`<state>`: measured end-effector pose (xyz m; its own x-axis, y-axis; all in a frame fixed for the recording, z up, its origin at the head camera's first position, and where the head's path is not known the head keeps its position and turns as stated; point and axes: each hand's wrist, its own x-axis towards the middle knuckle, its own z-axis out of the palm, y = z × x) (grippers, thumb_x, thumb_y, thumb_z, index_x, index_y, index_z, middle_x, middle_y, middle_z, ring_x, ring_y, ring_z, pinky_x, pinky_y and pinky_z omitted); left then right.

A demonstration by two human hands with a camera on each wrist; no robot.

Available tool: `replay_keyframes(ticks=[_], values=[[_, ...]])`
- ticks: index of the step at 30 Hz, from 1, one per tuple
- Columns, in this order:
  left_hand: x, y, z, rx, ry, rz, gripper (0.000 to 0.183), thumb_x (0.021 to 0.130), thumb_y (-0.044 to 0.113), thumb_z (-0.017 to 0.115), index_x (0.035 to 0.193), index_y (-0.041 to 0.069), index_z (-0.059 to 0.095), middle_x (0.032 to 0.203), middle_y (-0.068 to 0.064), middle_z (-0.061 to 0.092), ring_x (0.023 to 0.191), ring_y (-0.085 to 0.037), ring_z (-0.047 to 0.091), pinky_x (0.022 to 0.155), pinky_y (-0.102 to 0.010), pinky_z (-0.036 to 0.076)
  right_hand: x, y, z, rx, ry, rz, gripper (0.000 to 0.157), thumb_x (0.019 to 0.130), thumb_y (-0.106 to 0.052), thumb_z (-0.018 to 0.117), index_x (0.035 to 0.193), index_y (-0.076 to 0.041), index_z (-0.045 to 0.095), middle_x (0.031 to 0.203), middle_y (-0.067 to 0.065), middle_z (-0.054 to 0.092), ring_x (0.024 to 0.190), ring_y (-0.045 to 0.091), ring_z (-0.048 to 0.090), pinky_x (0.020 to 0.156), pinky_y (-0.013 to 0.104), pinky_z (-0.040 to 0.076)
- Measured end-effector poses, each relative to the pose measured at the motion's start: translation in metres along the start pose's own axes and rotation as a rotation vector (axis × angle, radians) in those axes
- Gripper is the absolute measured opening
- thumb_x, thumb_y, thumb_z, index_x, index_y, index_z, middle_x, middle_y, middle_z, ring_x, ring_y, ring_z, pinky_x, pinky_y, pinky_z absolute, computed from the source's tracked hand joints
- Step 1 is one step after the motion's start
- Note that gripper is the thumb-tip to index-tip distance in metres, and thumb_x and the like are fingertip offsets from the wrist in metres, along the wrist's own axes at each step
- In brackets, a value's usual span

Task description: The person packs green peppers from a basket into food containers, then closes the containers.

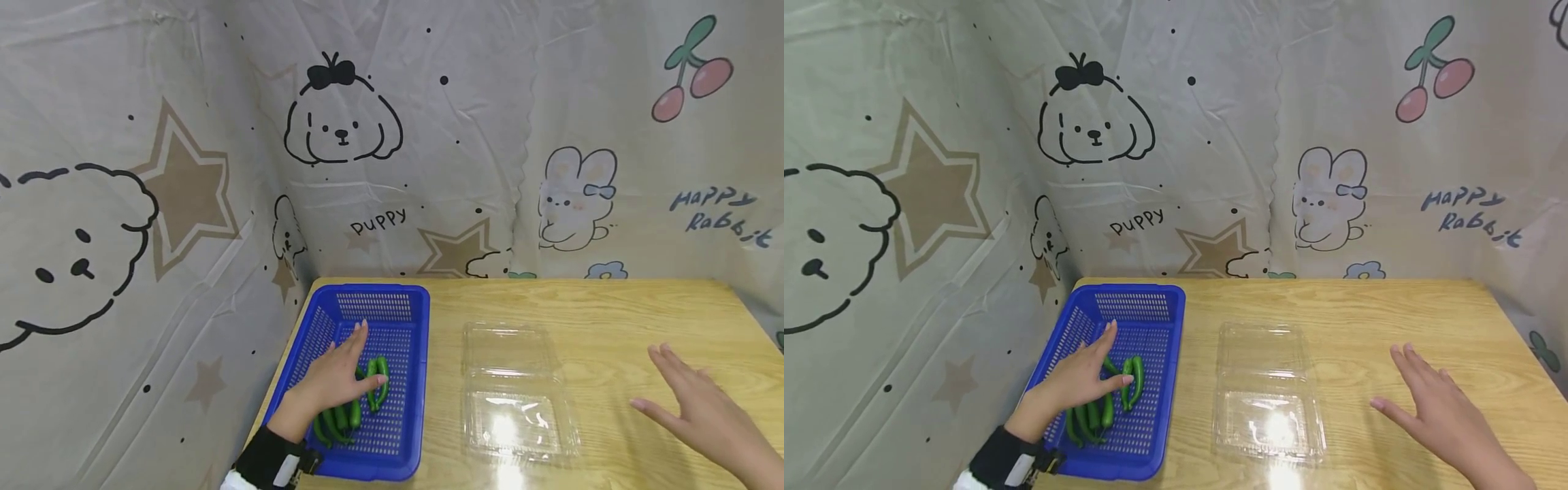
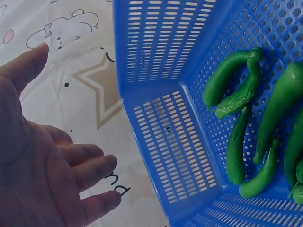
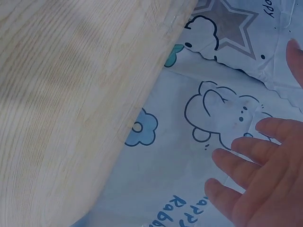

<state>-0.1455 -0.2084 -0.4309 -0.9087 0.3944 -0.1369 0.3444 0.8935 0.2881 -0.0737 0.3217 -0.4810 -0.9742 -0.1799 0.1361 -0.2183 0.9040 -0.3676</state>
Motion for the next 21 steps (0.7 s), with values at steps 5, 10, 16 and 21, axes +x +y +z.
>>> replay_keyframes(ticks=[5, 10, 16, 21], values=[[0.006, 0.000, 0.000, -0.079, -0.026, -0.041, 0.097, 0.087, 0.061, 0.052, 0.152, 0.011, 0.001, 0.156, -0.014, 0.015, 0.132, -0.039, 0.037, 0.090, -0.052, 0.048, 0.004, 0.001, -0.002, 0.075, -0.104, 0.074, 0.092, 0.091, -0.044, 0.059, 0.149, 0.004, 0.004, 0.147, 0.039, 0.010, 0.118, 0.065, 0.027, 0.089, 0.076, 0.022], [0.012, 0.000, 0.004, -0.143, -0.057, -0.050, 0.098, 0.087, 0.058, 0.055, 0.151, 0.008, 0.001, 0.151, -0.019, 0.028, 0.126, -0.042, 0.045, 0.088, -0.051, 0.050, 0.006, 0.002, -0.002, 0.174, -0.153, 0.145, 0.085, 0.096, -0.038, 0.052, 0.147, 0.008, 0.002, 0.141, 0.044, 0.017, 0.107, 0.064, 0.041, 0.078, 0.071, 0.038], [0.018, 0.000, 0.003, -0.182, -0.088, -0.046, 0.099, 0.086, 0.059, 0.056, 0.151, 0.005, 0.003, 0.145, -0.025, 0.036, 0.121, -0.042, 0.049, 0.094, -0.052, 0.046, 0.011, 0.000, 0.000, 0.184, -0.172, 0.168, 0.082, 0.096, -0.039, 0.051, 0.146, 0.010, 0.008, 0.132, 0.048, 0.029, 0.078, 0.051, 0.058, 0.066, 0.059, 0.048], [0.021, -0.001, 0.002, -0.195, -0.124, -0.058, 0.099, 0.086, 0.059, 0.056, 0.151, 0.004, 0.007, 0.143, -0.026, 0.039, 0.119, -0.041, 0.052, 0.095, -0.052, 0.045, 0.015, -0.003, 0.004, 0.204, -0.181, 0.150, 0.079, 0.097, -0.037, 0.051, 0.145, 0.011, 0.010, 0.132, 0.047, 0.031, 0.099, 0.065, 0.047, 0.071, 0.067, 0.043]])
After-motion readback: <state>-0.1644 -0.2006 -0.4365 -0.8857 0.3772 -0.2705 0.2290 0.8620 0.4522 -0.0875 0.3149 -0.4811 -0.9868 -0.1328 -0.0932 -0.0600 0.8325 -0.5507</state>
